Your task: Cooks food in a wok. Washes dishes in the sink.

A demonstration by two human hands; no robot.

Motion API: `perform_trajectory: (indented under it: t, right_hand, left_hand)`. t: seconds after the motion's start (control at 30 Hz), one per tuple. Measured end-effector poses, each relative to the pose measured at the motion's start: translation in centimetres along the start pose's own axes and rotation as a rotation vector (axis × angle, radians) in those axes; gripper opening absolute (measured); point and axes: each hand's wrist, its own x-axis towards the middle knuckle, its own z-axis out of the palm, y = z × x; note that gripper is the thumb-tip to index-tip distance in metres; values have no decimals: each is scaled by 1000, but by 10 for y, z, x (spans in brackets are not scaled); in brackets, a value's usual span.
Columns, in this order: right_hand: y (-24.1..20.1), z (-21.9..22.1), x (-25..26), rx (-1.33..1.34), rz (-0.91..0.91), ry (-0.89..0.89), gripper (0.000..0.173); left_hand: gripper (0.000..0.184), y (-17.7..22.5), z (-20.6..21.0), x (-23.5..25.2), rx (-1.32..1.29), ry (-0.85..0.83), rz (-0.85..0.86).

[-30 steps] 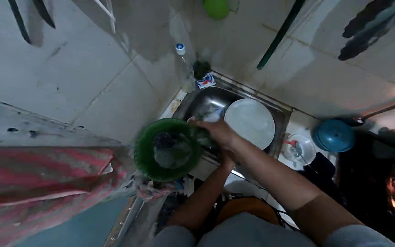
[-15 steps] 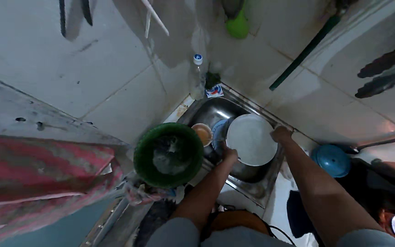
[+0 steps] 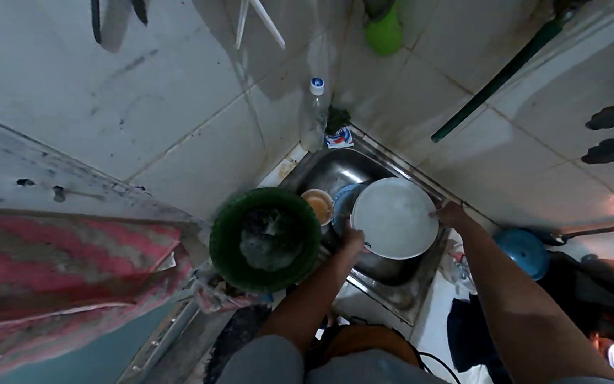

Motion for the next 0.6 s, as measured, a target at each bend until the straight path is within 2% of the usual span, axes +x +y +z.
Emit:
perform_trajectory:
  t: [0.1,0.27,0.6]
  right_hand:
    - [-3,-4,-10,112,-16,-14,36]
    - [-6,-7,-29,146,-39,13,33]
    - [-22,-14,-47,174,-49,59,32]
  left_hand:
    - [75,-4,-2,1,-25,-21,-18]
    - [81,-5,-2,2,-33,-82,-52]
    - [71,-5,-7,5,28,-102,-104]
